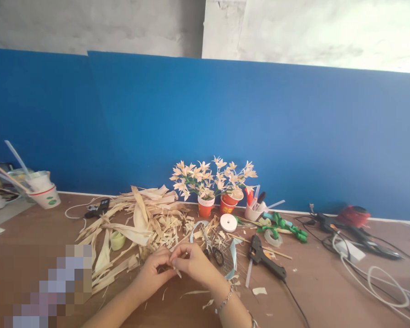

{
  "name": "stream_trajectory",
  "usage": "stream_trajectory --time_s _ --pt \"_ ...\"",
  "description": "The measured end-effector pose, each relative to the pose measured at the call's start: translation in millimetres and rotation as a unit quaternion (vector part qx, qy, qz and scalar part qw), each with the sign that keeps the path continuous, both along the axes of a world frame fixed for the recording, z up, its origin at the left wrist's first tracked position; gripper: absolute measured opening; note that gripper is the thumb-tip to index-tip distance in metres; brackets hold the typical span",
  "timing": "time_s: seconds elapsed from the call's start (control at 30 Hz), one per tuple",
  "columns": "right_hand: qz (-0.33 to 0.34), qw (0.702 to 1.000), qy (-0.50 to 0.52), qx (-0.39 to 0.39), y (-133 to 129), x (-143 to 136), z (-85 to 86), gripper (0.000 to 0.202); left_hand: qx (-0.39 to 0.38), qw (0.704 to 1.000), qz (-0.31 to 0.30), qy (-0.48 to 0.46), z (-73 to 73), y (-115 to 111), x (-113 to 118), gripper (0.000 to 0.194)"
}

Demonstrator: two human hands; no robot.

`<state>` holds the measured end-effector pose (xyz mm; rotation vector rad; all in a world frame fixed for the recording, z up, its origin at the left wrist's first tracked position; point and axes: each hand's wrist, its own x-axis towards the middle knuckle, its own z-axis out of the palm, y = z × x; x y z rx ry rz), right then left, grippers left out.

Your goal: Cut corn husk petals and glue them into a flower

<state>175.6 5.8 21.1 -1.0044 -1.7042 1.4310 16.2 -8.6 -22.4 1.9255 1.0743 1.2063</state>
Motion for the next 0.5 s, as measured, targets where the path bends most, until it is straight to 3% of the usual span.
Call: stream_trajectory --time_s 0.33,0.5 --pt "-0.034 0.996 0.064 -0.046 1.7 -5.4 -12.7 0.018 -0.033 0.999 0.012 -0.038 -2.4 2.2 -1.5 0.020" --pt "-0.122 0.984 0.082 -0.103 3.9 -3.0 -5.4 0.033 -0.048 0.995 0.052 -0.076 -2.9 3.9 -3.2 0.015"
